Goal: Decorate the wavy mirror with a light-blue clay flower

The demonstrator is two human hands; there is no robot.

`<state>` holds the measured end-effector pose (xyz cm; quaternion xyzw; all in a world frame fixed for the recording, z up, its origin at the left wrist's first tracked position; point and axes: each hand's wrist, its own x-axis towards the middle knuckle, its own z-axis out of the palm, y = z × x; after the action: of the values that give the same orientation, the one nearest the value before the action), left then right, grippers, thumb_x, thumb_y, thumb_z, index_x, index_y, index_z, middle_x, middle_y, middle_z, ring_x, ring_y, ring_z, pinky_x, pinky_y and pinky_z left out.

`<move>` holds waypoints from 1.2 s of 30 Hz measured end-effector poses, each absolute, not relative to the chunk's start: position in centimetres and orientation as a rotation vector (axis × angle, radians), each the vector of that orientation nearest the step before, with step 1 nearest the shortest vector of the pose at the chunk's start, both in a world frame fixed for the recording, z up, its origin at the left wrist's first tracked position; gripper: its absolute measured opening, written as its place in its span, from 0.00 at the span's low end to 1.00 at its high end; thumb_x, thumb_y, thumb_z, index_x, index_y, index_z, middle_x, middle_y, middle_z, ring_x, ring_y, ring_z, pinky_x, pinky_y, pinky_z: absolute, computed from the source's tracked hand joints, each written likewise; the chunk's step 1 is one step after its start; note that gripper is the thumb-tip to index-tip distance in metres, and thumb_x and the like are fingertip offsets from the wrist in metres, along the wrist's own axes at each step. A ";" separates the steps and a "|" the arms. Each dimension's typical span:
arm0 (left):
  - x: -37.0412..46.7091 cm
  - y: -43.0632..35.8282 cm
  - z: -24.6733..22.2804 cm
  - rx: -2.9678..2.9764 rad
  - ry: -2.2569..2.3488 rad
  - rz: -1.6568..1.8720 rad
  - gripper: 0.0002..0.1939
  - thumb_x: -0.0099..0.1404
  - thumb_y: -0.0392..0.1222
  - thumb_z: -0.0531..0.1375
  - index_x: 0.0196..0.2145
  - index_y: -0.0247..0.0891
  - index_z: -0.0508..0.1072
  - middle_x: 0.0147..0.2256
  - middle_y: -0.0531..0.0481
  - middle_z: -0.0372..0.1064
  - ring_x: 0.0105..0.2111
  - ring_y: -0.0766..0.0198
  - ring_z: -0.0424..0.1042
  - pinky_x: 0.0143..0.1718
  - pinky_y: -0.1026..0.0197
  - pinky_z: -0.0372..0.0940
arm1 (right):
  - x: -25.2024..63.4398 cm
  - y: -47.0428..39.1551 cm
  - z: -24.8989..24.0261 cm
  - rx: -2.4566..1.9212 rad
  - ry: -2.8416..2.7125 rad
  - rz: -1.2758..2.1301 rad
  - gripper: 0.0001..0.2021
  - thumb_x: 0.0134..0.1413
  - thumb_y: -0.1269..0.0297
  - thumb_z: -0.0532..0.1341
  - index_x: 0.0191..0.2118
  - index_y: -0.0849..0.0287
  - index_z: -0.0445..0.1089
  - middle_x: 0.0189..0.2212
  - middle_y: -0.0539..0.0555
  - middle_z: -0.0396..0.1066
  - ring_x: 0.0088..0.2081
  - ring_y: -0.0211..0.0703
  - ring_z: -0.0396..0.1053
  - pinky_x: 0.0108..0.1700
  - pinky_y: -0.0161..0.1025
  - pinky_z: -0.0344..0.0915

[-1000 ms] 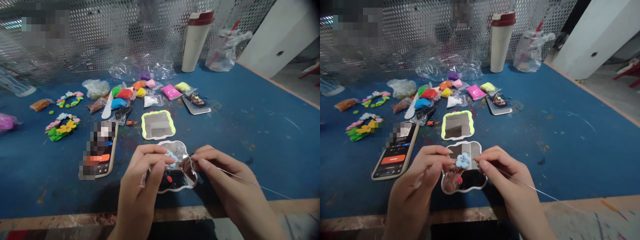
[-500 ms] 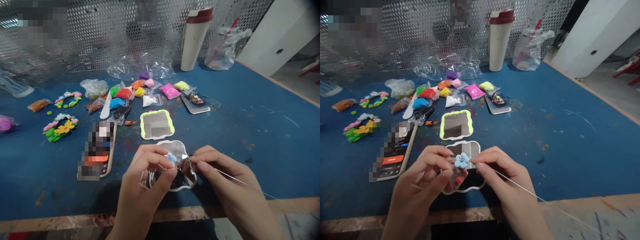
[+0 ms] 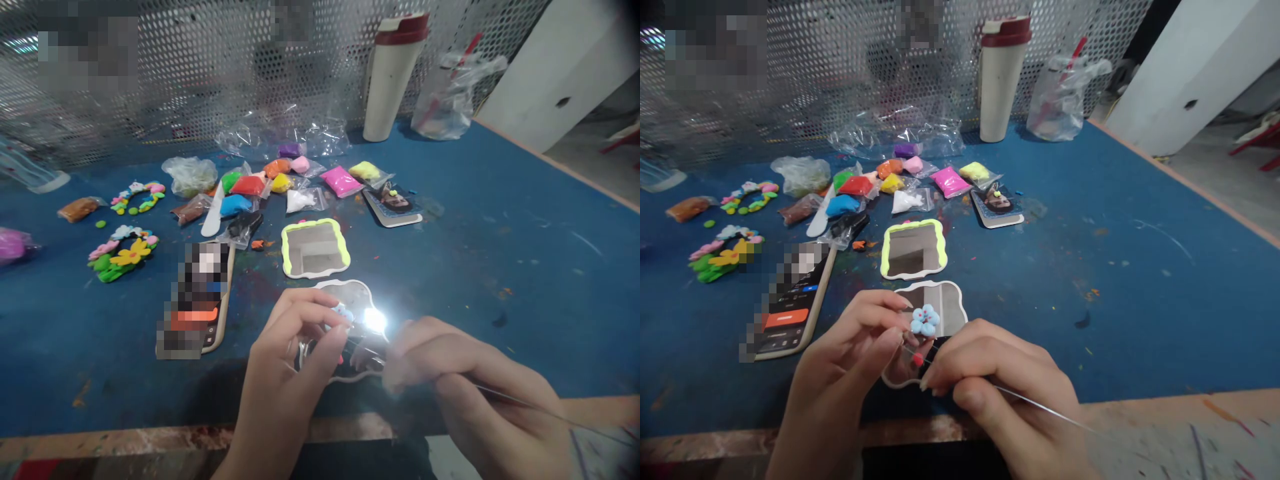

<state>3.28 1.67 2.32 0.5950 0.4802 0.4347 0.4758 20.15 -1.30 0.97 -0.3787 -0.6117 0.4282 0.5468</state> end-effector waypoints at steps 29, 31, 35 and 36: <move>3.2 1.3 2.3 1.420 1.148 1.034 0.08 0.67 0.41 0.58 0.29 0.43 0.72 0.40 0.53 0.64 0.42 0.62 0.69 0.40 0.62 0.62 | 19.9 -1.7 0.3 -0.958 -1.224 1.020 0.12 0.64 0.64 0.53 0.35 0.52 0.73 0.28 0.50 0.69 0.33 0.39 0.66 0.34 0.37 0.63; 3.2 1.3 2.3 1.410 1.136 1.041 0.09 0.67 0.42 0.57 0.29 0.43 0.71 0.40 0.53 0.66 0.43 0.63 0.67 0.41 0.62 0.61 | 19.9 -1.7 0.3 -0.944 -1.232 1.023 0.12 0.64 0.64 0.52 0.36 0.52 0.73 0.28 0.50 0.69 0.33 0.39 0.66 0.35 0.36 0.63; 3.1 1.2 2.2 1.387 1.082 1.073 0.16 0.70 0.42 0.53 0.24 0.42 0.69 0.38 0.52 0.69 0.45 0.62 0.66 0.44 0.62 0.60 | 20.0 -1.6 0.3 -0.947 -1.263 1.026 0.12 0.64 0.63 0.52 0.36 0.51 0.73 0.29 0.50 0.69 0.34 0.39 0.66 0.35 0.36 0.62; 3.1 1.2 2.2 1.391 1.079 1.075 0.17 0.70 0.41 0.52 0.23 0.41 0.69 0.38 0.52 0.69 0.45 0.62 0.66 0.44 0.62 0.59 | 20.0 -1.6 0.3 -0.960 -1.256 1.024 0.12 0.64 0.63 0.52 0.36 0.51 0.73 0.29 0.50 0.69 0.33 0.39 0.66 0.34 0.36 0.62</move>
<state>3.11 1.23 2.22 0.5785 0.4488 0.4471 0.5139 19.97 -1.58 0.32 -0.4121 -0.5391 0.4397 0.5884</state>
